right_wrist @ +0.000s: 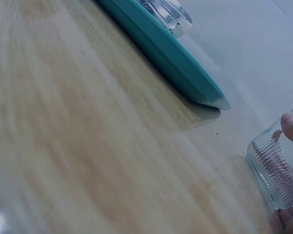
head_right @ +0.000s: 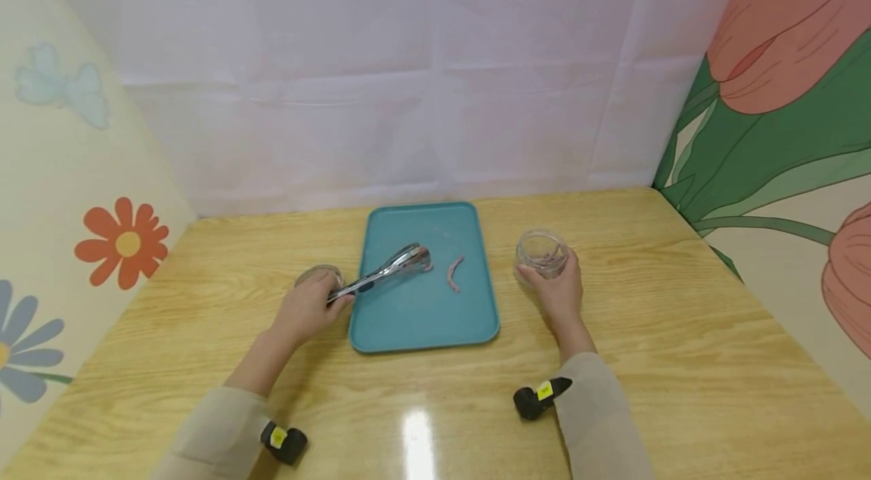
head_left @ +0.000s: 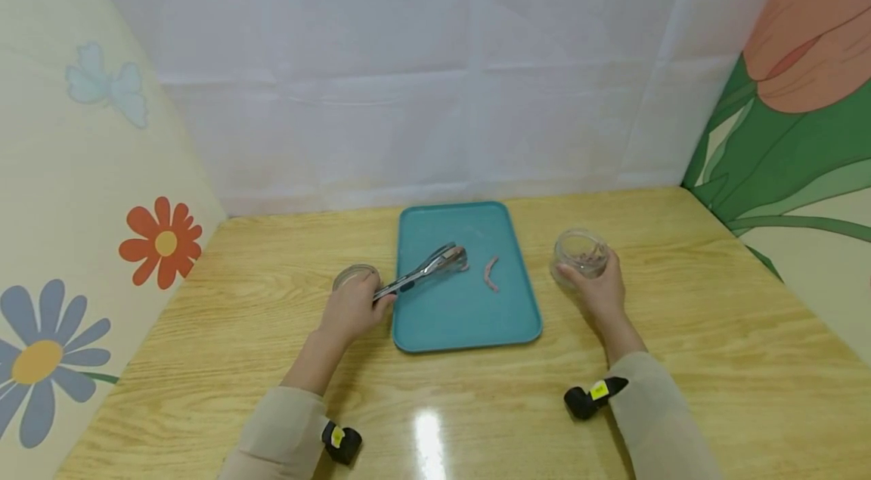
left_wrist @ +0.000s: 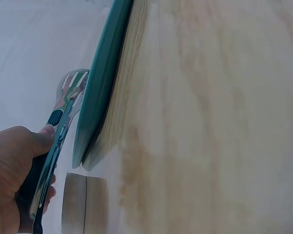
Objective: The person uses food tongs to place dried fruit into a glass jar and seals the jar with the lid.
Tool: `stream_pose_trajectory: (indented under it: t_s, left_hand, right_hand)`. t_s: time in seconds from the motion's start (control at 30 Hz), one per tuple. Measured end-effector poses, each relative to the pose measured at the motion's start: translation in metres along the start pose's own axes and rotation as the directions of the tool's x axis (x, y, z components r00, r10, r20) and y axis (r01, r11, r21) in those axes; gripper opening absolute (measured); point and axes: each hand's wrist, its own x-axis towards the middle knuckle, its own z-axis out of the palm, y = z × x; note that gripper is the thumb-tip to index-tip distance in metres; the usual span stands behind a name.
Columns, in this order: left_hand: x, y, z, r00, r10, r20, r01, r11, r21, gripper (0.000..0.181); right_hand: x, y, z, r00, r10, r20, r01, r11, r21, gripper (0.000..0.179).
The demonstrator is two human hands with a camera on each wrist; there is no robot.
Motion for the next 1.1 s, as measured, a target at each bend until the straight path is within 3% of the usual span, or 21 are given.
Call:
stream_pose_trajectory:
  t_s: [0.17, 0.73, 1.1]
  left_hand:
    - [-0.002, -0.001, -0.001, 0.999, 0.018, -0.026, -0.019, 1.000, -0.008, 0.027]
    - [-0.001, 0.006, -0.004, 1.000, 0.009, 0.023, -0.010, 0.998, 0.065, 0.029]
    - [-0.001, 0.010, -0.004, 0.999, -0.035, 0.034, 0.032, 0.997, 0.077, 0.031]
  right_hand:
    - [-0.001, -0.001, 0.001, 1.000, -0.003, -0.004, 0.003, 1.000, -0.001, 0.095]
    - [-0.001, -0.002, 0.000, 1.000, -0.001, -0.001, 0.001, 1.000, 0.005, 0.095]
    - [0.000, -0.001, 0.000, 1.000, -0.007, -0.005, 0.007, 1.000, 0.009, 0.095]
